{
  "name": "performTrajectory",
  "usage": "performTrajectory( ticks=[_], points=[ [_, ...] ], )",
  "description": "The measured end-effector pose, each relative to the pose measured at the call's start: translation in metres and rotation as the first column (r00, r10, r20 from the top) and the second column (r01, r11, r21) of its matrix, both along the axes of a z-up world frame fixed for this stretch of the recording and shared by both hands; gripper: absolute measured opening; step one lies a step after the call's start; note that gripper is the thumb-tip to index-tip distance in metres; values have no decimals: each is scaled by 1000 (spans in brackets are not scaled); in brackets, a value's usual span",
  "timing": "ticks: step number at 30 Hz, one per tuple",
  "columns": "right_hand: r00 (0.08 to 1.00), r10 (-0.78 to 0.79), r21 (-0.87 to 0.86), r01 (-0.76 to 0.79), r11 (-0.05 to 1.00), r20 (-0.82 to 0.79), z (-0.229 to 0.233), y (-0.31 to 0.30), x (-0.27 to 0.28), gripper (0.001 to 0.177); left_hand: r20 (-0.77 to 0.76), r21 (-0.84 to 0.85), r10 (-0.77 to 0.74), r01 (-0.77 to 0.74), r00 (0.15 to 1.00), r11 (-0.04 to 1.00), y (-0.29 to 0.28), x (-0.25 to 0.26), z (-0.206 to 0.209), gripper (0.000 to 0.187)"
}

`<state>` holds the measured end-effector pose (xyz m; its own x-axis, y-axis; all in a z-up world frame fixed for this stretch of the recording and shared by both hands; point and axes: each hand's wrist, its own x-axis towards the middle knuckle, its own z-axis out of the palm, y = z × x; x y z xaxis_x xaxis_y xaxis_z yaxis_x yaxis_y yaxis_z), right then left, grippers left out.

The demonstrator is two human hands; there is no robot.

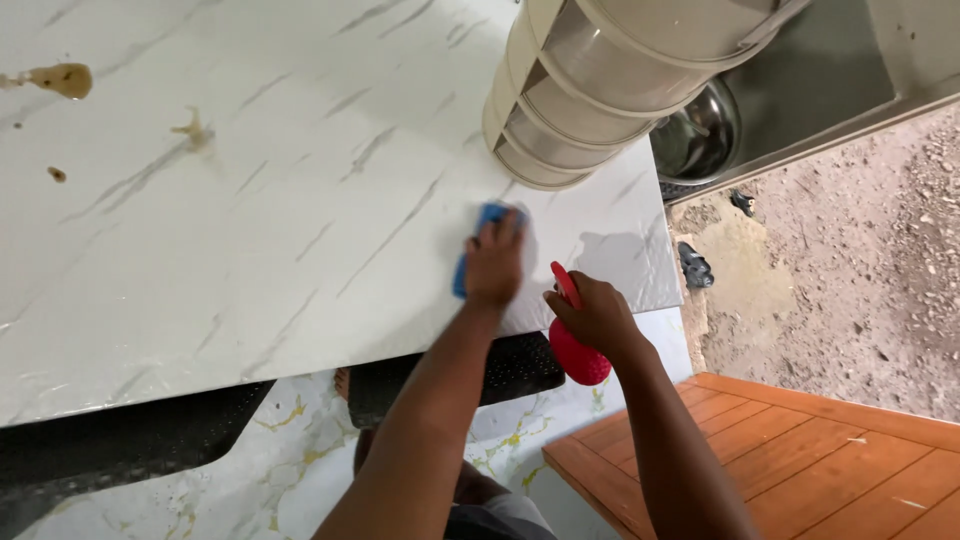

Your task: The recorder sprays a table surface with a cleaning solution and wipes away liquid stains with a blue cloth.

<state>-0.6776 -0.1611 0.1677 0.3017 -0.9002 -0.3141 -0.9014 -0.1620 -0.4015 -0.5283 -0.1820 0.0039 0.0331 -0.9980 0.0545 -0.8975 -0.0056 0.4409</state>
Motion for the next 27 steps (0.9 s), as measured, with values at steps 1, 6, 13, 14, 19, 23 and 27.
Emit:
performTrajectory(
  ticks=[1, 6, 13, 14, 19, 23, 27],
  points=[
    [1000, 1, 4, -1, 1000, -5, -3, -1, 4, 38, -5, 4, 1, -1, 1000, 1000, -2, 17, -8, 55],
    [986, 103, -92, -91, 992, 133, -10, 6, 41, 32, 234, 74, 340, -365, 911, 928, 22, 135, -17, 62],
    [970, 158, 67, -173, 983, 186, 11, 19, 144, 33, 216, 146, 614, -647, 759, 748, 143, 294, -1, 64],
    [970, 167, 79, -183, 980, 176, 9, 24, 158, 34, 188, 123, 675, -698, 714, 705, 162, 310, -6, 63],
    [952, 230, 118, -257, 959, 203, 6, 40, 220, 36, 147, 68, 789, -802, 596, 593, 221, 355, -11, 66],
    [945, 255, 98, -279, 955, 205, 0, 42, 248, 37, 79, 123, 711, -715, 698, 688, 208, 331, -45, 61],
    [967, 243, 54, -247, 967, 79, -8, 31, 253, 39, -98, 133, 376, -363, 921, 922, 164, 228, -46, 55]
  ],
)
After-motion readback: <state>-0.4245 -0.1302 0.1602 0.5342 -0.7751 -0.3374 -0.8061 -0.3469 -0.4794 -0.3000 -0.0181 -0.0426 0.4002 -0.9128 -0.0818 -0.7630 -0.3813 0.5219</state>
